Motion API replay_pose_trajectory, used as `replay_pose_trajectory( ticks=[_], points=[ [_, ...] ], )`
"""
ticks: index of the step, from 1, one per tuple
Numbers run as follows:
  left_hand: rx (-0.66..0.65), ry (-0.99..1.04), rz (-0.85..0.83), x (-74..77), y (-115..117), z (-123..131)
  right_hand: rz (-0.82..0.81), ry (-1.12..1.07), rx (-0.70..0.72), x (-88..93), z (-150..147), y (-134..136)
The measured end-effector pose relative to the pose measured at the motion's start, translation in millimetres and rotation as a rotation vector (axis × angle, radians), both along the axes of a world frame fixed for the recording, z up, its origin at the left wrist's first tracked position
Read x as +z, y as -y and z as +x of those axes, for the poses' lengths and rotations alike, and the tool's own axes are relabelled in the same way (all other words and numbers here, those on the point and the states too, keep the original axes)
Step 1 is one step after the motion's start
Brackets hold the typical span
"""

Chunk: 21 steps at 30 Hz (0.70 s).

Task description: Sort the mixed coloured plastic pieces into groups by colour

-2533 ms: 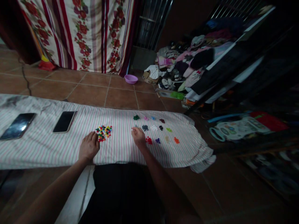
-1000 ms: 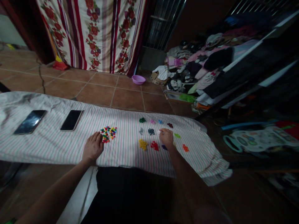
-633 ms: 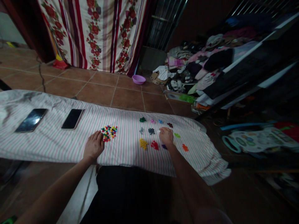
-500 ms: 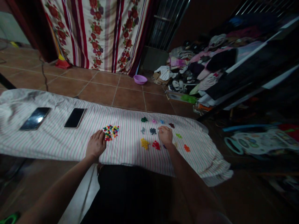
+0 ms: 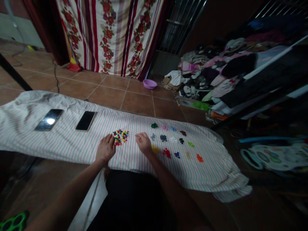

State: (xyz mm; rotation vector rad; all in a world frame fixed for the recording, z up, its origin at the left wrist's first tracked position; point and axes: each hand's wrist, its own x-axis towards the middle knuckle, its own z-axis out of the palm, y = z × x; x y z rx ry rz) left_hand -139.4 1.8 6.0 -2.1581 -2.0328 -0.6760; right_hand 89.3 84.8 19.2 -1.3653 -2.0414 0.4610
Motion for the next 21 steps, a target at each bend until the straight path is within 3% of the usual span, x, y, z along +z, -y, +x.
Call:
replay_pose_trajectory(
  ticks=[5,9,21],
  points=[
    [0.010,0.013,0.021,-4.3,-0.7,0.6,-0.080,0.064,0.088,-0.6,-49.7,12.9],
    [0.019,0.006,0.033,-5.2,-0.9,1.8,-0.095,0.149,0.097,4.8,-72.8,14.6],
    [0.016,-0.014,0.052,-7.4,-1.0,2.5,-0.079,0.318,0.066,13.2,-86.3,16.9]
  ],
)
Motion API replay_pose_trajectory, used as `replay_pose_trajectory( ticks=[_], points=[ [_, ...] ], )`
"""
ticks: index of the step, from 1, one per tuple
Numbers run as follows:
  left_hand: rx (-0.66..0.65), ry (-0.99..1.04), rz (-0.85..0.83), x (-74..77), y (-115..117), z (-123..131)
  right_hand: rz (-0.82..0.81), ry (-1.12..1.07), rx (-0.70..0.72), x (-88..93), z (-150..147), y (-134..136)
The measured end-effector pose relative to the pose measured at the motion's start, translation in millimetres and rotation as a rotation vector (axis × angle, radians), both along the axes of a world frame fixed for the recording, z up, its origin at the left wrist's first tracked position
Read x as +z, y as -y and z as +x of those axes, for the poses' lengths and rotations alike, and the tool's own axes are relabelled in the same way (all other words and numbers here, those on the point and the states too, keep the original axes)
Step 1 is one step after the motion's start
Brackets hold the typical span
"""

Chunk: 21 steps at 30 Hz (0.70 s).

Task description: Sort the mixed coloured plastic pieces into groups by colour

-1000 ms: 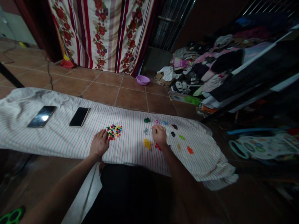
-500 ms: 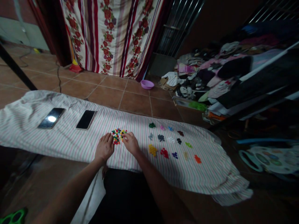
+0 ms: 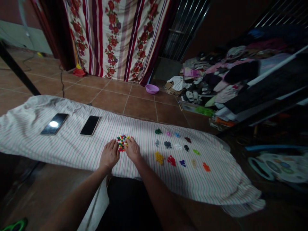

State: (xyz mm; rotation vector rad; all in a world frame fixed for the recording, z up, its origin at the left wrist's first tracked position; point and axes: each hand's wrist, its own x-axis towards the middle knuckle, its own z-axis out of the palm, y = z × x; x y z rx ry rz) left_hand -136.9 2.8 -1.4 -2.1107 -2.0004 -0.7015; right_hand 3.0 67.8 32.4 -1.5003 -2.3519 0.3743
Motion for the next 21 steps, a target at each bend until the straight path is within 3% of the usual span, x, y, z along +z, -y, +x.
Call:
replay_pose_trajectory(
  ticks=[10,21],
  points=[
    [-0.011,0.028,0.006,-0.4,-0.3,-0.3,0.006,-0.008,-0.013,-2.3,-1.3,0.6],
    [-0.011,0.021,0.006,1.8,0.0,-0.7,0.118,-0.263,0.060,-19.3,14.0,6.4]
  ],
)
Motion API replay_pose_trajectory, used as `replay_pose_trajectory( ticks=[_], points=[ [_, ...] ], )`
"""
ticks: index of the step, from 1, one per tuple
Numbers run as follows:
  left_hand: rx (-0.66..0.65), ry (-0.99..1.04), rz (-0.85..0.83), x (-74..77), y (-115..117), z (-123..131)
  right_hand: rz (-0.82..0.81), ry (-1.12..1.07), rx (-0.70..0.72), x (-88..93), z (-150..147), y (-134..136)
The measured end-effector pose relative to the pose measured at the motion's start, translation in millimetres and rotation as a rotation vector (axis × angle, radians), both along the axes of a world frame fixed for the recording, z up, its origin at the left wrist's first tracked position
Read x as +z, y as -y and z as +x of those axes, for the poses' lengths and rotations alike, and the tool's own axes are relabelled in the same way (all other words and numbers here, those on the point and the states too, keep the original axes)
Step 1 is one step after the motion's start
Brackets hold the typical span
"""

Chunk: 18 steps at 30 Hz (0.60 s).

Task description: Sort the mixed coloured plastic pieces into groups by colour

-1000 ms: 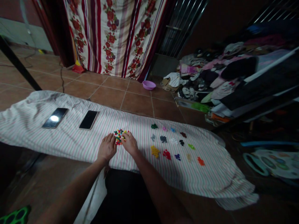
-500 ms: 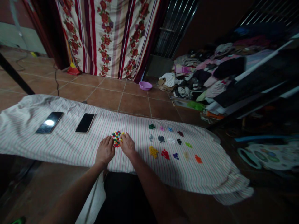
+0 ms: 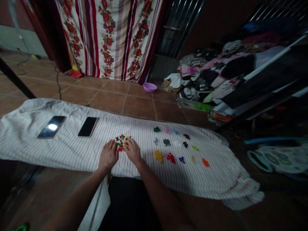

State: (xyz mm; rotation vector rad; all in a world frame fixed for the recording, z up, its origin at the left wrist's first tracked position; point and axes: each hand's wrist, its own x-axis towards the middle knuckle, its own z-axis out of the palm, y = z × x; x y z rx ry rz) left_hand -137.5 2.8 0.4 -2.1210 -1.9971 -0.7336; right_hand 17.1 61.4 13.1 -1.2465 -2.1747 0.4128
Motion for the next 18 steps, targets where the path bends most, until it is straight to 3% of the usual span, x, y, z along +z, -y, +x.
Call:
replay_pose_trajectory(
  ticks=[8,18],
  points=[
    [-0.001,-0.007,-0.003,-0.3,-0.1,-0.6,-0.033,-0.161,-0.002,-8.1,1.2,-2.5],
    [0.005,-0.010,-0.023,1.4,0.6,-0.5,-0.156,-0.405,-0.116,-17.8,5.1,-3.7]
  ],
)
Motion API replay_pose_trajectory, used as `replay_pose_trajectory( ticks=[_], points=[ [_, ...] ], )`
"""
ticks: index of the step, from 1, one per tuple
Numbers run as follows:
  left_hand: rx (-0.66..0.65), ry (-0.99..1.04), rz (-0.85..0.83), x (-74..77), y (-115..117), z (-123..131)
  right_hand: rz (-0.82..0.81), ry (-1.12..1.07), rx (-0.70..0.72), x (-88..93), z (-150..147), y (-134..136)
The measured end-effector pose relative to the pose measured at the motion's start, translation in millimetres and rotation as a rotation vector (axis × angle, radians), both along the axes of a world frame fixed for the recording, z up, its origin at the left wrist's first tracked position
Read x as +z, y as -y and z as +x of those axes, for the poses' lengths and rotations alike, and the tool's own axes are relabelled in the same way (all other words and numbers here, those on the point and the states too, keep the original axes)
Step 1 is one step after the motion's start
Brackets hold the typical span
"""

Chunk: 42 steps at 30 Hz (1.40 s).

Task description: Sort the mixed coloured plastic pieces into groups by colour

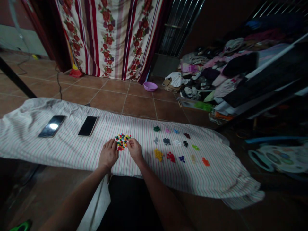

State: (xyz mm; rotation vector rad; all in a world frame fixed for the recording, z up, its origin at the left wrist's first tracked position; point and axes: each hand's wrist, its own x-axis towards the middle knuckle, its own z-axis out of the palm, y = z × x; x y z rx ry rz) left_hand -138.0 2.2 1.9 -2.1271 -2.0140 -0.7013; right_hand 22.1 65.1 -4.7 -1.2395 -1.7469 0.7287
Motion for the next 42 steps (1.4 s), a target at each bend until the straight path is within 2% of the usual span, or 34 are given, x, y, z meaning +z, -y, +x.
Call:
replay_pose_trajectory(
  ticks=[5,18,28,42],
  points=[
    [0.004,0.008,0.016,-3.2,-0.5,-0.4,-0.005,-0.007,-0.044,-0.6,4.7,-0.9],
    [-0.002,-0.018,0.011,-2.1,-0.7,-1.5,-0.020,0.073,-0.024,5.6,21.9,0.0],
    [-0.043,-0.011,0.069,-5.2,-0.3,-4.5,-0.103,0.223,0.027,32.0,16.8,-0.9],
    [-0.046,-0.031,0.111,-1.6,-0.6,-5.1,-0.077,0.163,-0.027,28.2,53.8,-0.6]
  ],
)
